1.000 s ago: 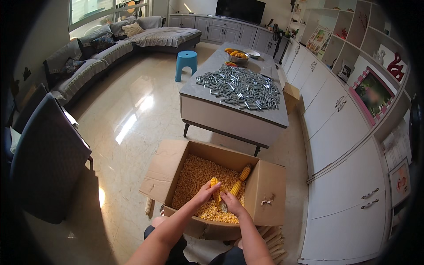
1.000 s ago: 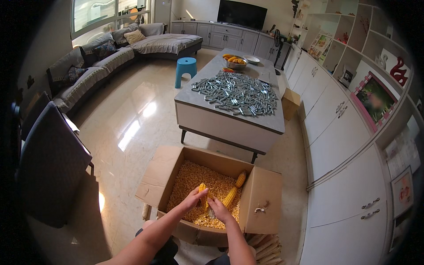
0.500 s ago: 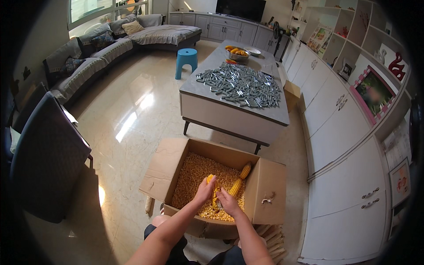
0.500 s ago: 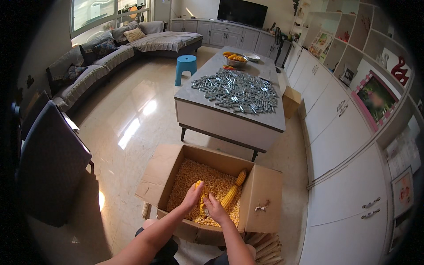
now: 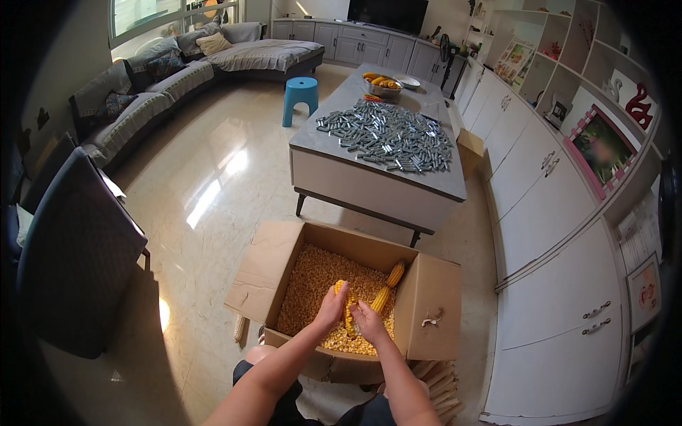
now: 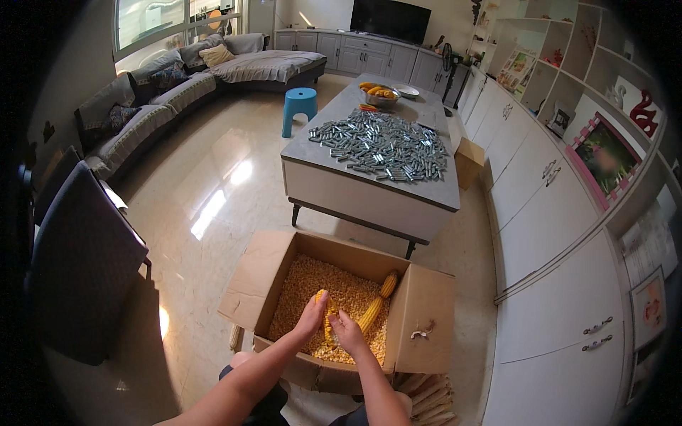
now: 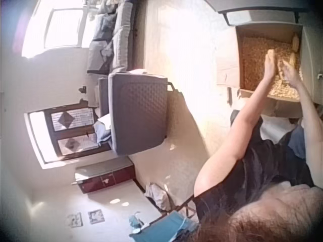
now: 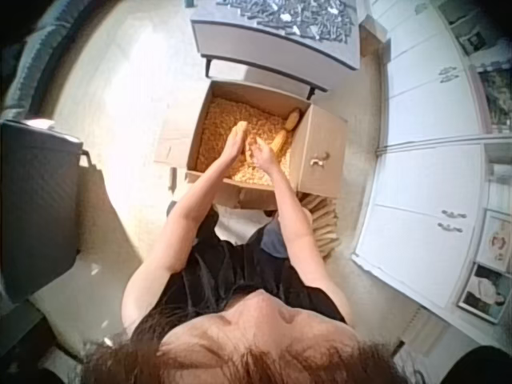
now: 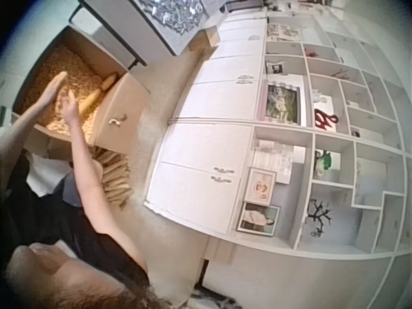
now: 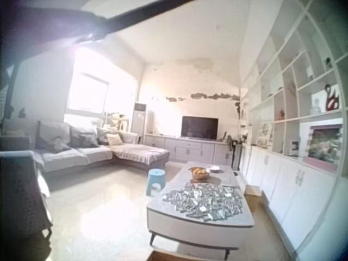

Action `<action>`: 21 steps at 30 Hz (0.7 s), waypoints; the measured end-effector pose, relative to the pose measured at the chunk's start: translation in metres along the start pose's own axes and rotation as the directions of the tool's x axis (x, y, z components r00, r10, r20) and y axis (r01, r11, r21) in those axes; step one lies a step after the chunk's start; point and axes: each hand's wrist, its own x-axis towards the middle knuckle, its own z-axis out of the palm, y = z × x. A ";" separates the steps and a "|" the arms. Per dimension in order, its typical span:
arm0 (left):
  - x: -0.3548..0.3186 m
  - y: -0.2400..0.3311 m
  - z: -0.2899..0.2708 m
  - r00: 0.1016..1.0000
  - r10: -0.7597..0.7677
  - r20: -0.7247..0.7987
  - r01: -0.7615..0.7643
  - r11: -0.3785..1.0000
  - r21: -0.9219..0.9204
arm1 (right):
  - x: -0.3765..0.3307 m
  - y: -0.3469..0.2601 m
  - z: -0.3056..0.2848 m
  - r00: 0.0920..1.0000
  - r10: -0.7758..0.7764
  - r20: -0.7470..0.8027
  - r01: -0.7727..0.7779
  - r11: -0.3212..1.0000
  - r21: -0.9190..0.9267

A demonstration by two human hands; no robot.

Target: The person sits on the floor and manually removes kernels from dried corn cobs by hand. The kernels are dropped into a cardboard box below, and the stripped cobs are placed aside.

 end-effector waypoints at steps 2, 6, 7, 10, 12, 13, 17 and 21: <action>0.000 0.002 -0.001 1.000 -0.011 0.012 0.012 0.997 -0.071 | 0.000 0.003 0.002 0.998 -0.045 -0.036 0.045 0.999 0.004; -0.001 0.002 0.000 0.999 -0.031 0.014 0.032 0.989 -0.144 | -0.005 -0.009 -0.001 1.000 -0.028 -0.003 0.028 0.996 -0.080; 0.000 0.000 -0.001 0.999 -0.043 0.023 0.047 0.985 -0.169 | -0.006 -0.013 -0.001 1.000 0.000 0.019 0.002 0.996 -0.094; 0.011 -0.015 -0.009 0.990 -0.138 0.017 0.138 0.961 -0.241 | -0.001 -0.003 -0.001 0.997 -0.072 0.032 0.069 0.995 0.076; 0.008 -0.011 -0.008 0.993 -0.116 0.008 0.115 0.973 -0.202 | 0.001 0.003 0.000 0.997 -0.077 -0.001 0.077 0.996 0.047; 0.005 -0.004 -0.006 0.994 -0.105 0.003 0.104 0.978 -0.183 | 0.001 0.003 0.001 0.997 -0.080 -0.015 0.080 0.996 0.032; -0.008 0.023 0.003 0.999 0.027 -0.025 -0.021 0.975 0.223 | -0.002 -0.001 0.008 0.988 -0.082 -0.131 0.100 0.985 0.143; -0.003 0.009 0.001 1.000 -0.001 0.003 0.000 0.993 0.122 | 0.006 0.000 -0.004 0.999 0.036 -0.010 -0.037 0.995 -0.097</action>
